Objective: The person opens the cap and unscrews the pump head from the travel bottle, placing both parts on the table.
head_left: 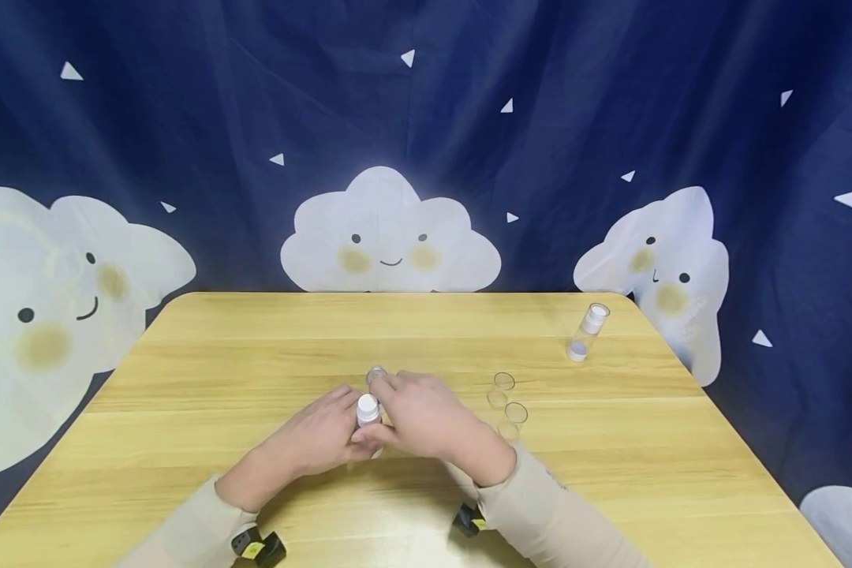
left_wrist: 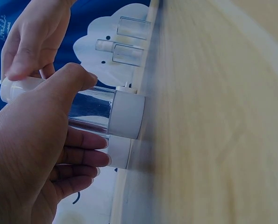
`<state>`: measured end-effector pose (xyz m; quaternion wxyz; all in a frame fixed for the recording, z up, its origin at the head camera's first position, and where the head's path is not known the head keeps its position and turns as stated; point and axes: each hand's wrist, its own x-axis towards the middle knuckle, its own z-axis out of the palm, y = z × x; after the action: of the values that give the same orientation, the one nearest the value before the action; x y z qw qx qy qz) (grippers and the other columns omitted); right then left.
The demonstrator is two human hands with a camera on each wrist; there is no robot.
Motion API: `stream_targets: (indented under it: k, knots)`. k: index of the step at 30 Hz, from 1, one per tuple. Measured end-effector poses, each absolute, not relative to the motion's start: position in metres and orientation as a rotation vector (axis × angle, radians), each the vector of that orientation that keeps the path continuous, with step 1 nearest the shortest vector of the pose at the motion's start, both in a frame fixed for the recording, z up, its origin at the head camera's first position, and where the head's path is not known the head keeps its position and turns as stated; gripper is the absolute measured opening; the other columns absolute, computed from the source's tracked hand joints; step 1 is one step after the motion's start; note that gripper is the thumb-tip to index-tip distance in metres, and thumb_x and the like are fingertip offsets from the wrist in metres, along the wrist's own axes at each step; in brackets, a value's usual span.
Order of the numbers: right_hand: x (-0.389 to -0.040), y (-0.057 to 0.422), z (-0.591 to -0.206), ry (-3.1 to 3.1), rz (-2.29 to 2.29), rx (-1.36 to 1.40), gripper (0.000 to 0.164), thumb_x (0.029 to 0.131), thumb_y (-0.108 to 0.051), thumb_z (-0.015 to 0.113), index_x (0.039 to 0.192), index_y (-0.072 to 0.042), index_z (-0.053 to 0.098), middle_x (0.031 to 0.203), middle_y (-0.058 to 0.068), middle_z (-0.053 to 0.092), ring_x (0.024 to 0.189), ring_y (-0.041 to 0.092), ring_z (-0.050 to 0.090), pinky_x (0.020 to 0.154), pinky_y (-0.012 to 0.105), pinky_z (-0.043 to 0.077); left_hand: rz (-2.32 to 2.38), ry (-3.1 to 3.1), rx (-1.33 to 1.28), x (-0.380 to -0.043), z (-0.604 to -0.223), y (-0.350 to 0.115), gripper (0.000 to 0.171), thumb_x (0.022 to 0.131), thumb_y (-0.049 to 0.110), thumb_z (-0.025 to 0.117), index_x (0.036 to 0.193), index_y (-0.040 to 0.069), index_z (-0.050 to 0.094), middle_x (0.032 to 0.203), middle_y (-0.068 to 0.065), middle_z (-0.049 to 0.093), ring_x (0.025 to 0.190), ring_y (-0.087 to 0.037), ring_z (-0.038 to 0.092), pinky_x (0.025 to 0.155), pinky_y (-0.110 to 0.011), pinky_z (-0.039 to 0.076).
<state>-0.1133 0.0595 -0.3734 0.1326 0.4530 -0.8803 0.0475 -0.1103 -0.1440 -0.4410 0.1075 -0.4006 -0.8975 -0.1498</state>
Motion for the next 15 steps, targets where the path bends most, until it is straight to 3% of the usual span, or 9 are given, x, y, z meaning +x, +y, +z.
stream_targets:
  k: [10, 15]
  knots:
    - [-0.1106, 0.0601, -0.3688, -2.61, 0.164, 1.353, 0.058, 0.095, -0.052, 0.056, 0.126, -0.003, 0.052, 0.092, 0.0, 0.062, 0.08, 0.012, 0.061, 0.072, 0.031, 0.055, -0.417, -2.654, -1.173, -0.1104, -0.4404, -0.143, 0.04, 0.088, 0.047, 0.066, 0.108, 0.014, 0.059, 0.103, 0.004, 0.059, 0.1, -0.016, 0.055, 0.096, -0.035, 0.045]
    - [-0.1114, 0.061, -0.3683, -2.646, 0.227, 1.366, 0.053, 0.095, -0.05, 0.057, 0.123, -0.006, 0.053, 0.088, -0.005, 0.059, 0.077, 0.008, 0.057, 0.071, 0.028, 0.053, -0.408, -2.657, -1.167, -0.1098, -0.4404, -0.1426, 0.034, 0.087, 0.046, 0.066, 0.101, 0.017, 0.058, 0.098, 0.007, 0.057, 0.098, -0.014, 0.055, 0.093, -0.033, 0.046]
